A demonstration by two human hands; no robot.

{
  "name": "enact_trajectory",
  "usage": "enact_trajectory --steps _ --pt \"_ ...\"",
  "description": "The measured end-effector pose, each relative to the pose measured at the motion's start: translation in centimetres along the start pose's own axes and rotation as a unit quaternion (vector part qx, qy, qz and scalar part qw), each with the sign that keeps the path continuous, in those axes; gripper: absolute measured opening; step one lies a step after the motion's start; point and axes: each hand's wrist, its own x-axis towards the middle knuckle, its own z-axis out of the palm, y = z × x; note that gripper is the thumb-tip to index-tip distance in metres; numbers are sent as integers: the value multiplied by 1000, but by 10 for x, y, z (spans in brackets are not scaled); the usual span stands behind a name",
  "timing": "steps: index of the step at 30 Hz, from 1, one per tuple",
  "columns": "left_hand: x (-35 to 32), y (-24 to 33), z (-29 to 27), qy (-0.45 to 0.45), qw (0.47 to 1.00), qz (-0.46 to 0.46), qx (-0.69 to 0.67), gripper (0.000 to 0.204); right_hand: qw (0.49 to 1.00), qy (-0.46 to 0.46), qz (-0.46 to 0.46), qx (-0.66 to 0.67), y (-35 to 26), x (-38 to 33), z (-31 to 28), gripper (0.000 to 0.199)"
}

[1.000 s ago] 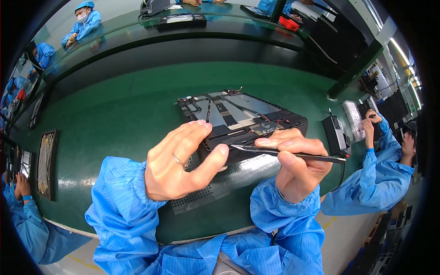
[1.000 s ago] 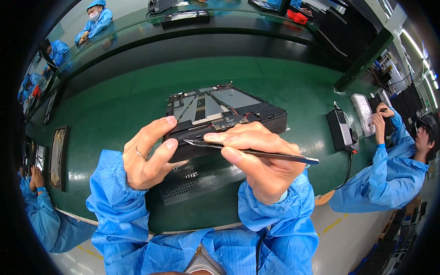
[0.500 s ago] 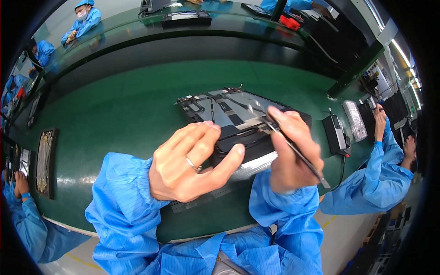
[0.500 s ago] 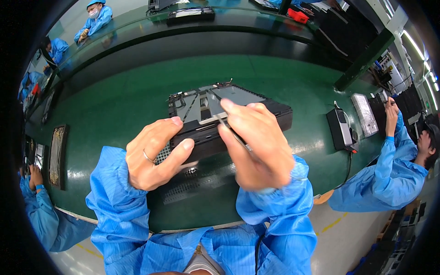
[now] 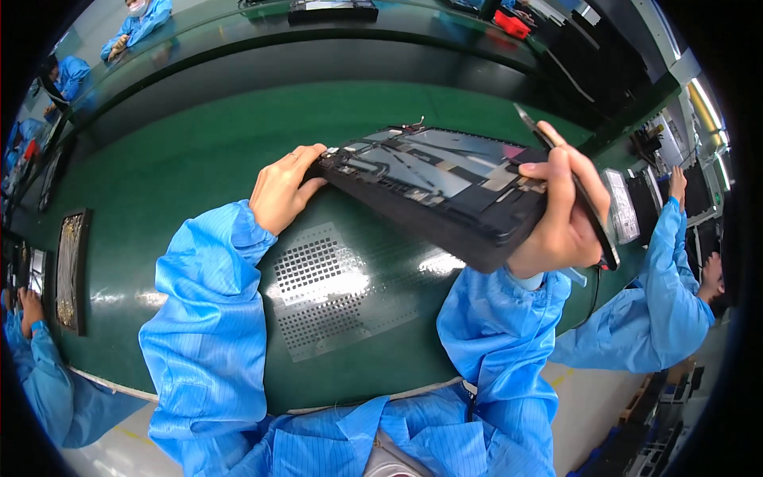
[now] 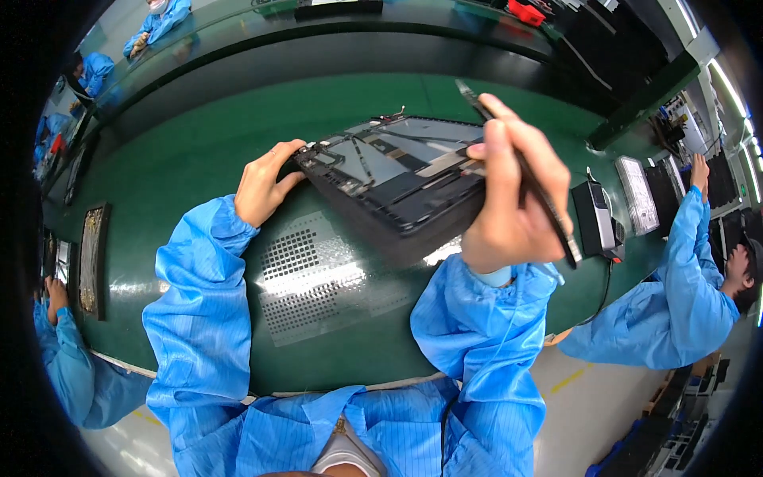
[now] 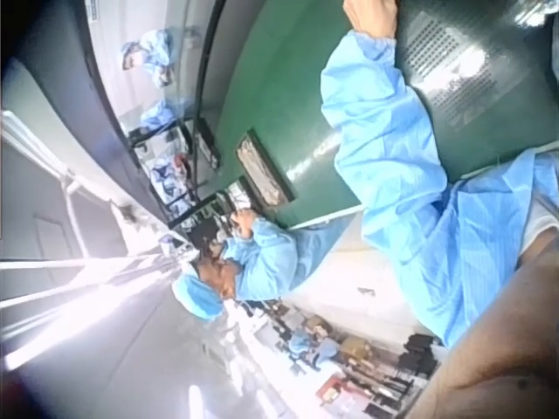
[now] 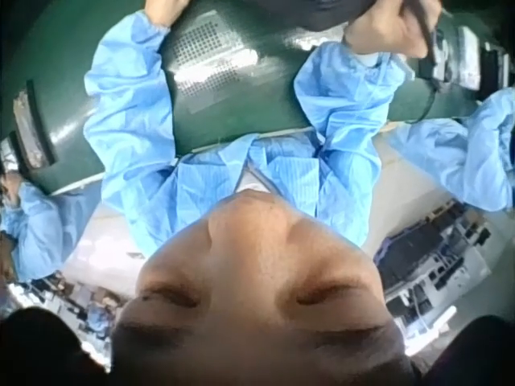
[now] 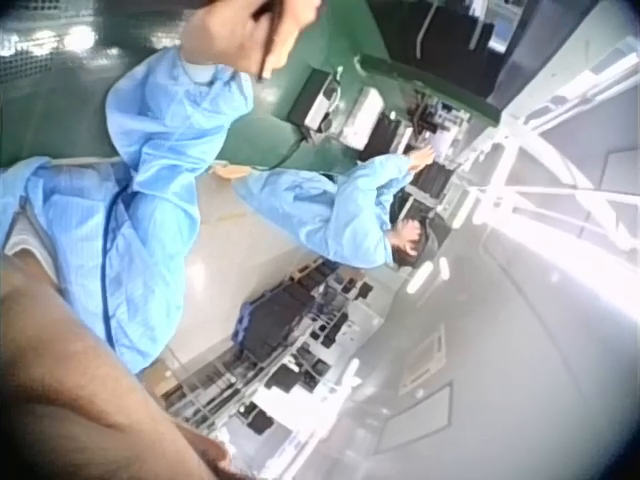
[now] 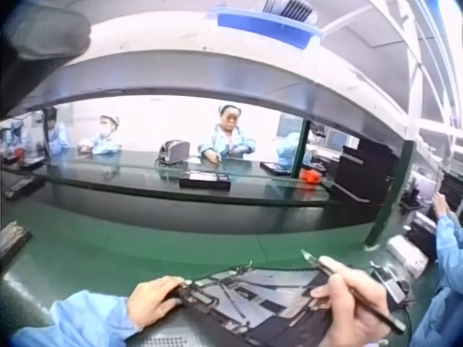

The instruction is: The person assembles internal cables into a tablet chassis and applies adhesive strips to the device, removing protective film from the strips with tweezers and a prying tool.

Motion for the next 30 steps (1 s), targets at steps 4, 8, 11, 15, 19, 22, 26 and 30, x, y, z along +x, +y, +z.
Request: enact_trajectory --steps 4,8,11,15,19,22,26,30 --pt "-3 14 -9 28 999 32 -8 41 998 52 39 9 12 19 -16 10" --pt "-6 51 -52 1 994 90 70 42 978 79 169 98 53 18 -44 15" --pt "-3 80 -71 -46 995 77 54 46 994 -107 20 -27 119 -7 -76 25" --pt "-3 79 -62 -14 998 62 -17 43 876 -13 429 221 151 -31 -79 23" --pt "-2 66 -44 13 988 40 -149 43 764 -21 550 336 152 -29 -87 23" --pt "-1 61 -37 13 988 85 -127 43 822 -12 490 291 152 -38 -91 22" --pt "-11 62 -39 -21 992 91 -89 42 881 1 459 118 123 -21 -94 25" --pt "-14 66 -32 -24 991 107 -77 43 923 45 363 120 72 19 -122 23"
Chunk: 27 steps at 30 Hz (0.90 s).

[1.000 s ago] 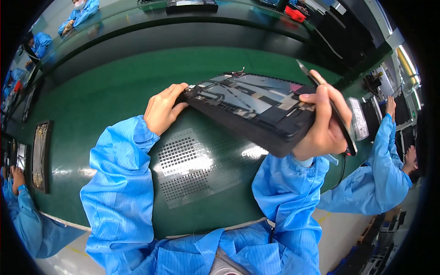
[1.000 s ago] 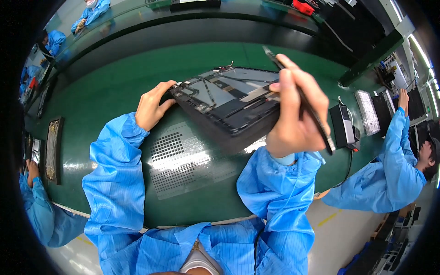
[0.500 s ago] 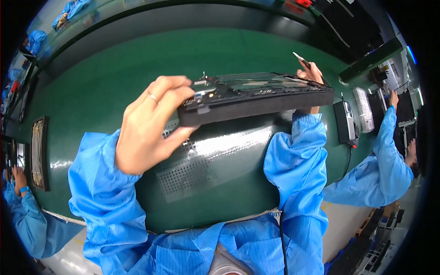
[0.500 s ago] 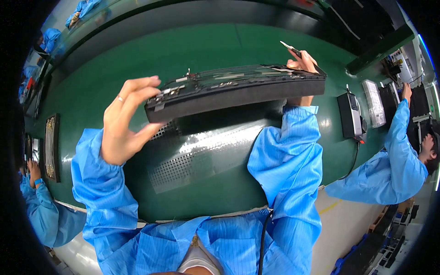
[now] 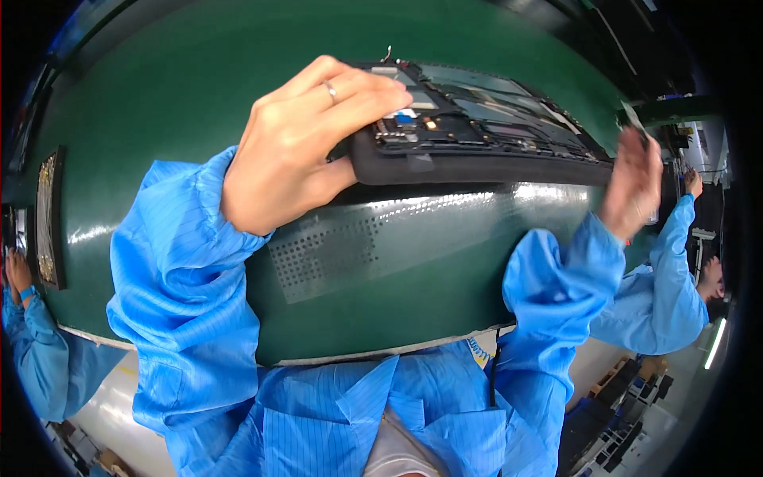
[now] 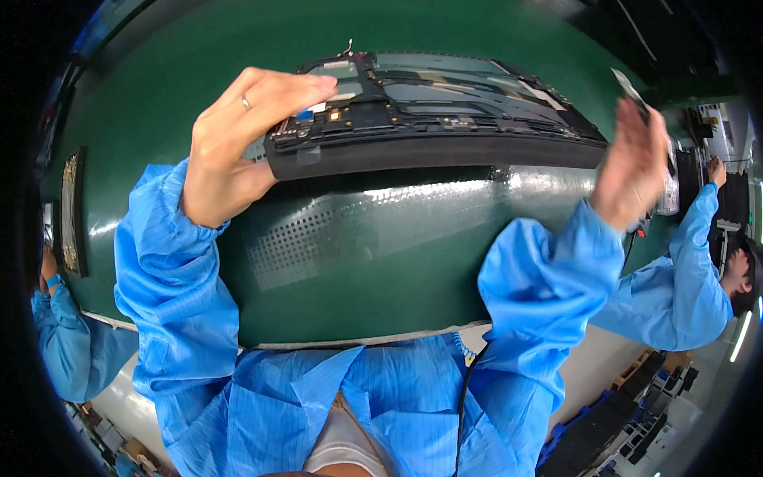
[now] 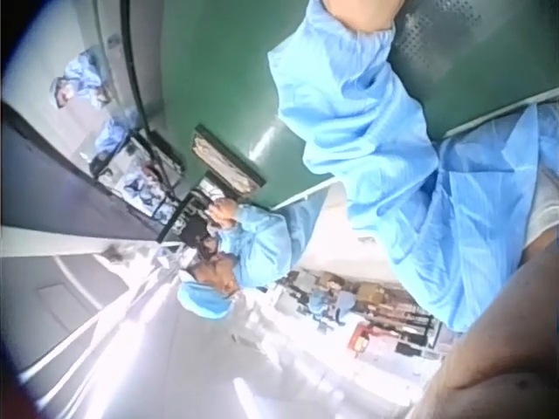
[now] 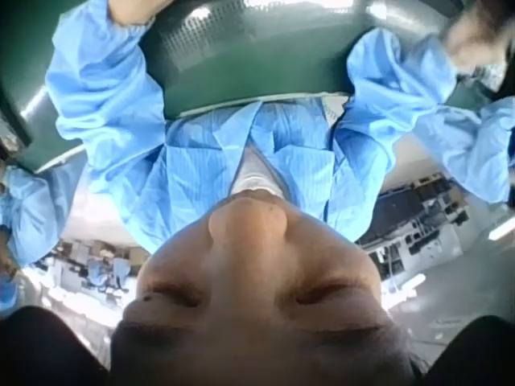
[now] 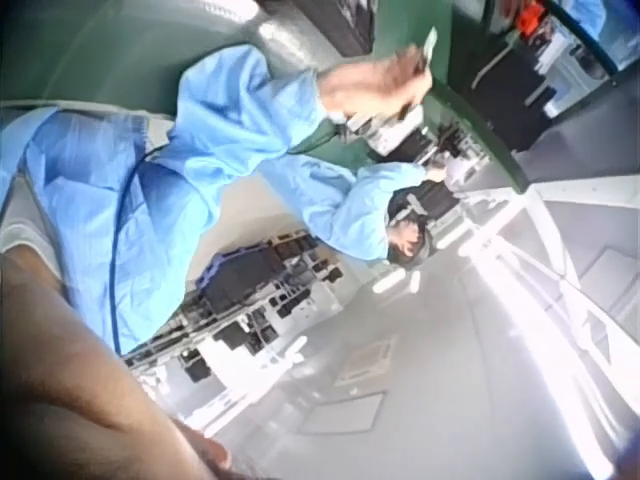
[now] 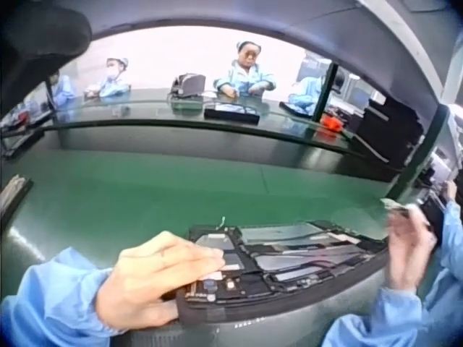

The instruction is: The person assembles internal cables into a tablet chassis and applies adhesive strips to the device, removing protective film from the strips with tweezers and a prying tool.

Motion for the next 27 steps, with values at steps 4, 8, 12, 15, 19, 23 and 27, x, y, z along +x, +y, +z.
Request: enact_trajectory --steps 4,8,12,15,19,23,27 --pt "-1 5 6 52 998 21 7 42 955 -270 30 120 -45 -70 29 21" --pt "-7 1 16 79 996 20 35 40 900 -401 158 -67 -5 -141 59 14" --pt "-4 4 18 107 993 29 38 38 887 -307 339 -69 9 -167 81 10" --pt "-4 4 21 111 993 30 36 39 885 -301 342 -94 13 -166 79 9" --pt "-6 4 21 117 992 27 43 40 887 -297 334 -117 12 -167 83 8" --pt "-7 3 21 118 991 33 51 41 888 -290 334 -123 13 -169 84 8" --pt "-7 3 20 117 991 32 54 41 897 -286 321 -98 17 -169 81 7"
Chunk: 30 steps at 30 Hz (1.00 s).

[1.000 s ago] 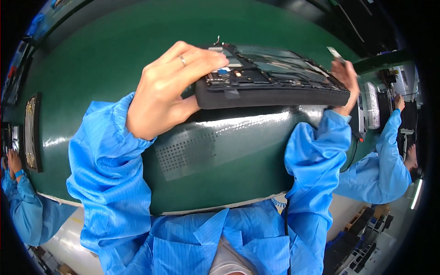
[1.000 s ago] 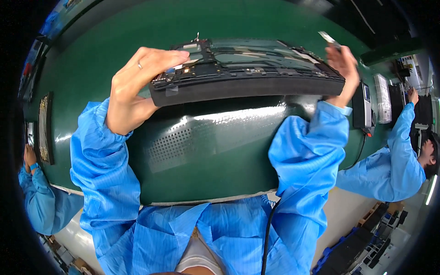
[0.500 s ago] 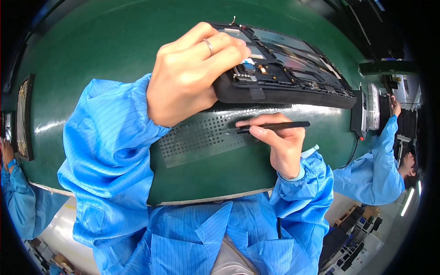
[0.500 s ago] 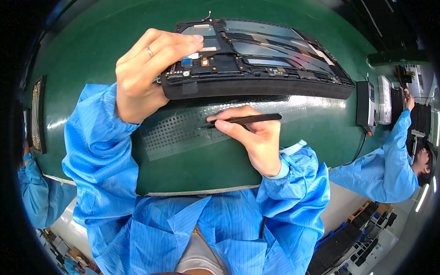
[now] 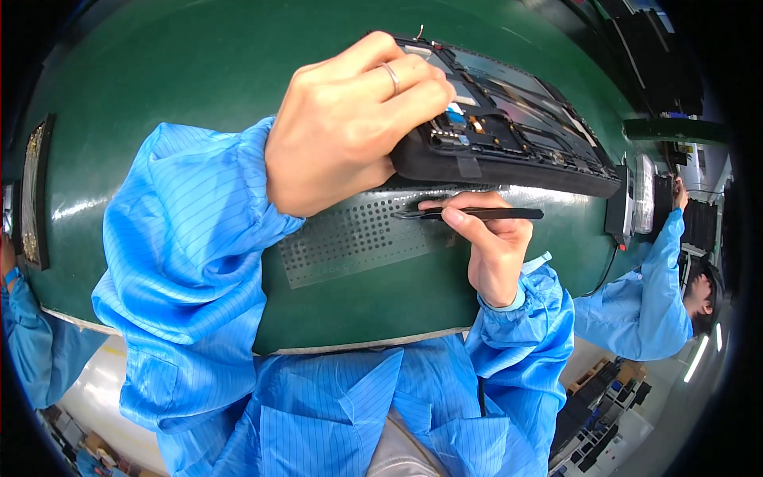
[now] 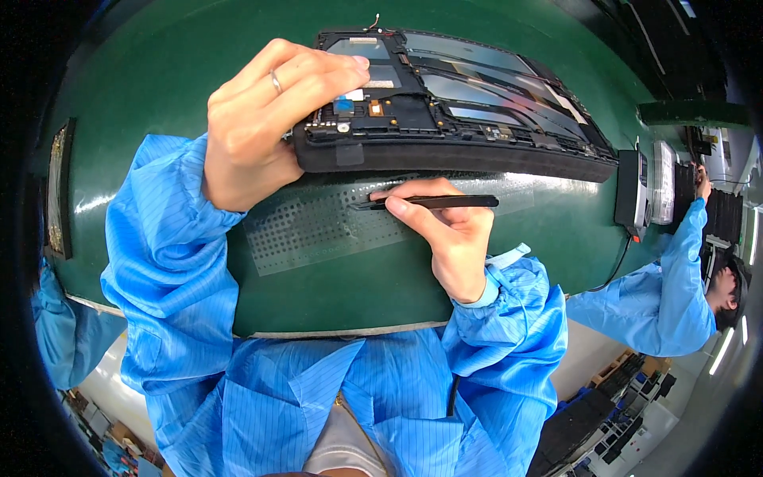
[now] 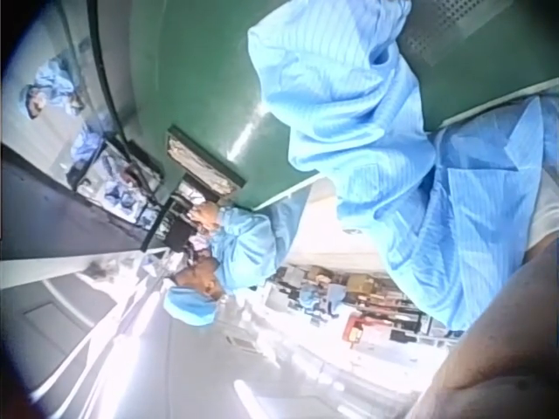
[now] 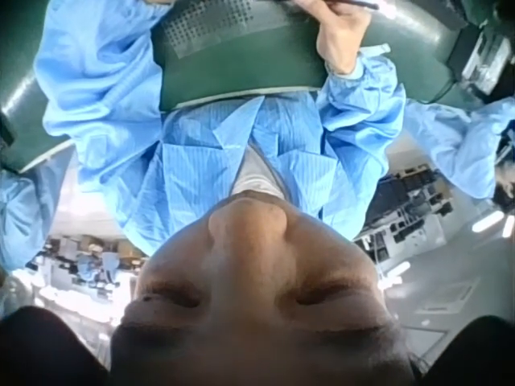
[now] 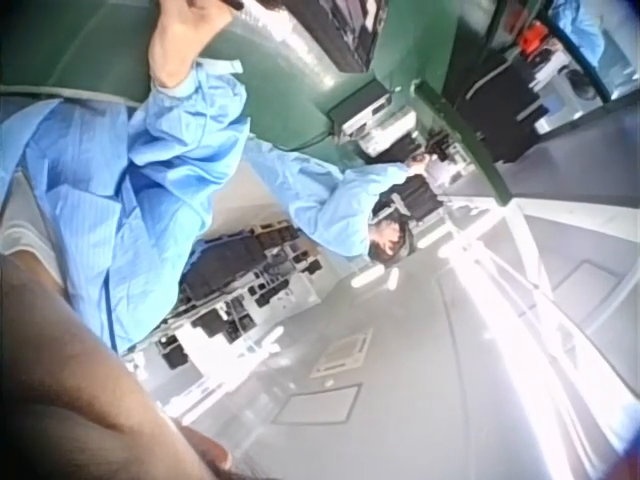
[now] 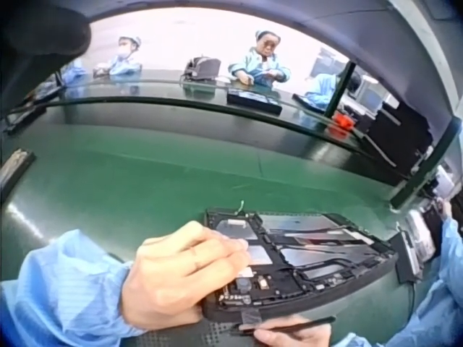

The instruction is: The person assembles internal cables into a tablet chassis and applies adhesive strips to the device, removing protective film from the strips with tweezers and a prying tool.

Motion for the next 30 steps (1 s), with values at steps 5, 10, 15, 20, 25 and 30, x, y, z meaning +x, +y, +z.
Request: enact_trajectory --steps 5,10,15,20,25,30 --pt "1 1 -1 -3 1000 -6 -2 41 1000 2 -11 -17 -1 0 1 7" --pt "2 2 -2 -8 1000 -9 -5 41 1000 0 -6 -11 0 0 -1 7" --pt "1 2 -2 -11 1000 -13 -2 40 1000 11 24 9 -2 1 0 7" --pt "0 1 0 -9 1000 -11 -3 39 1000 3 23 -3 2 0 -1 7" --pt "3 2 -3 -7 1000 -11 1 38 1000 2 11 6 -2 1 0 8" --pt "1 0 -1 -3 1000 -8 4 38 999 15 21 28 0 3 0 9"
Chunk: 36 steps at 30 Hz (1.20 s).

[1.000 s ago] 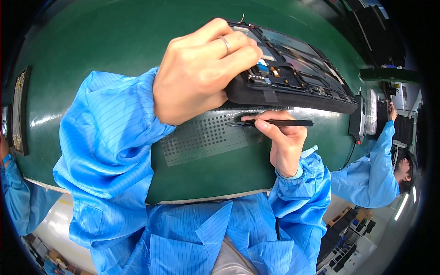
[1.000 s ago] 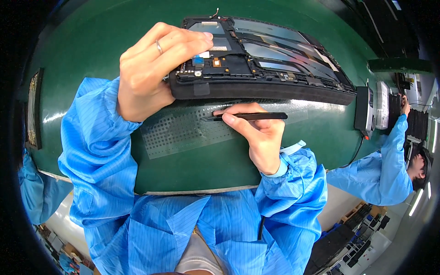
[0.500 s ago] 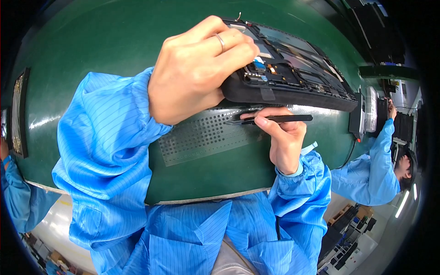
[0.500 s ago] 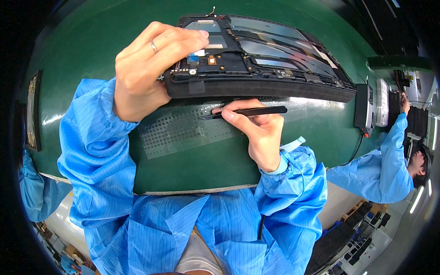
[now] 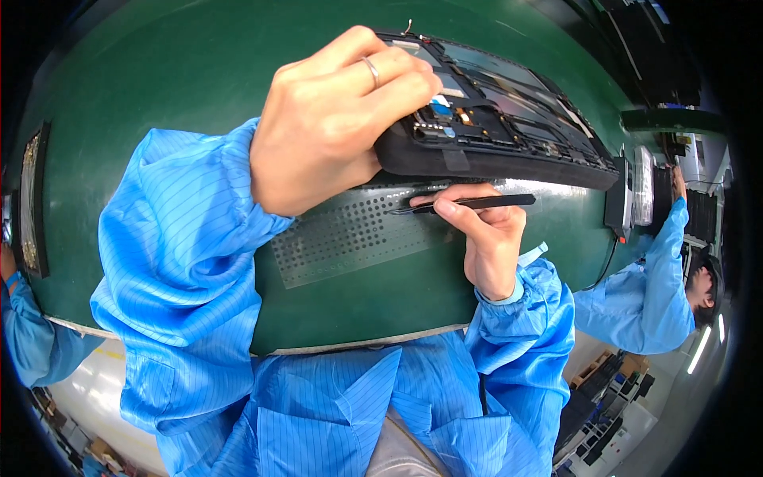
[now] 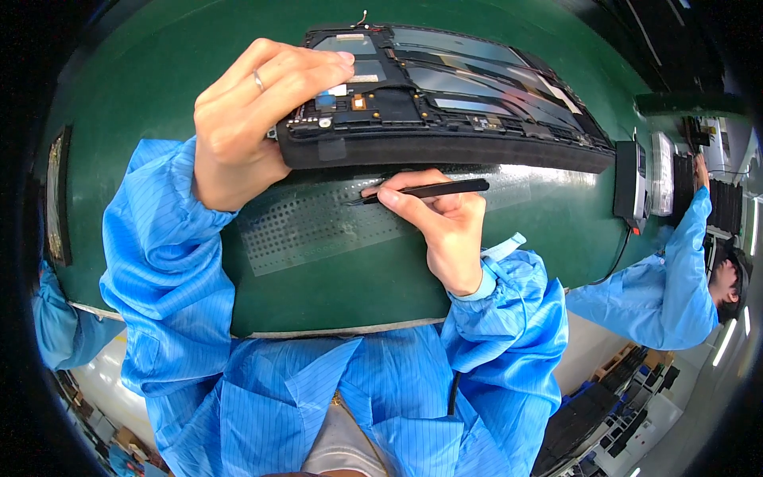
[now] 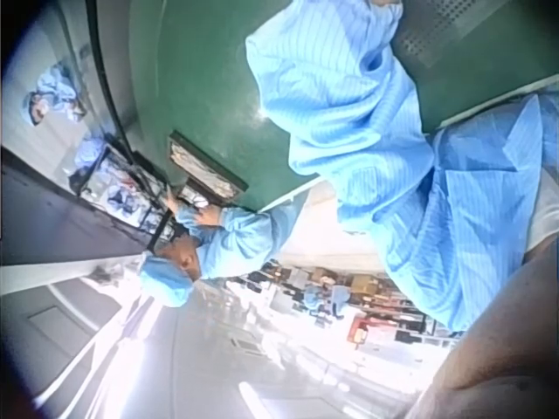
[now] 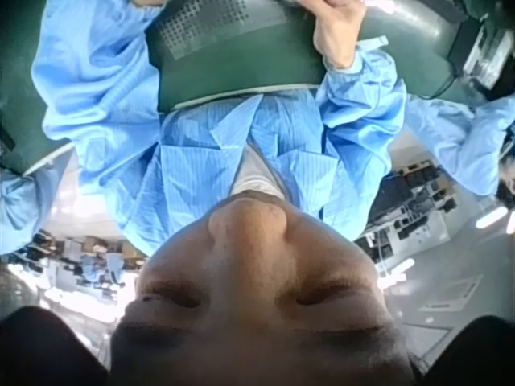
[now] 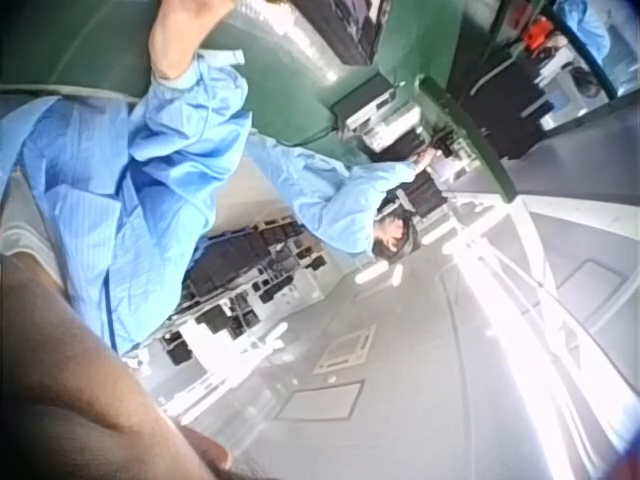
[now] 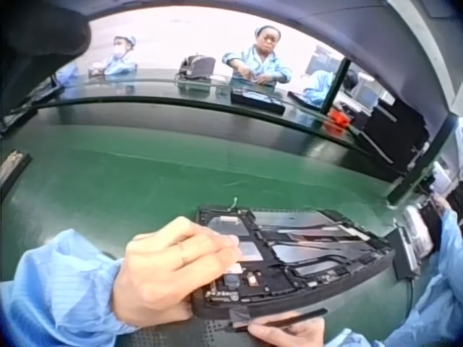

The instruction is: The person assembles internal cables into a tablet chassis and applies adhesive strips to the device, removing protective film from the strips with tweezers and a prying tool.

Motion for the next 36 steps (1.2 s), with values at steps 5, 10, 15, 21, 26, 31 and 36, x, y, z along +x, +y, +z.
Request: enact_trajectory --steps 5,10,15,21,26,31,36 --pt "1 -1 1 -3 1000 5 -3 39 997 5 44 69 1 5 -6 9" --pt "7 0 2 -10 1000 10 -4 39 987 -4 73 140 -11 7 -12 6" --pt "11 -1 6 -31 999 8 -1 40 993 -48 -7 108 -25 -14 -13 4" --pt "17 3 2 -18 1000 18 -13 37 953 33 -295 54 -75 -9 -13 9" --pt "25 10 -5 -58 998 -23 -15 37 944 135 -300 18 -88 7 -16 6" --pt "31 13 -3 -75 995 -61 -23 32 944 111 -310 -5 -86 12 -31 9" --pt "37 14 4 -72 995 -68 -27 31 948 153 -279 9 -85 18 -40 9"
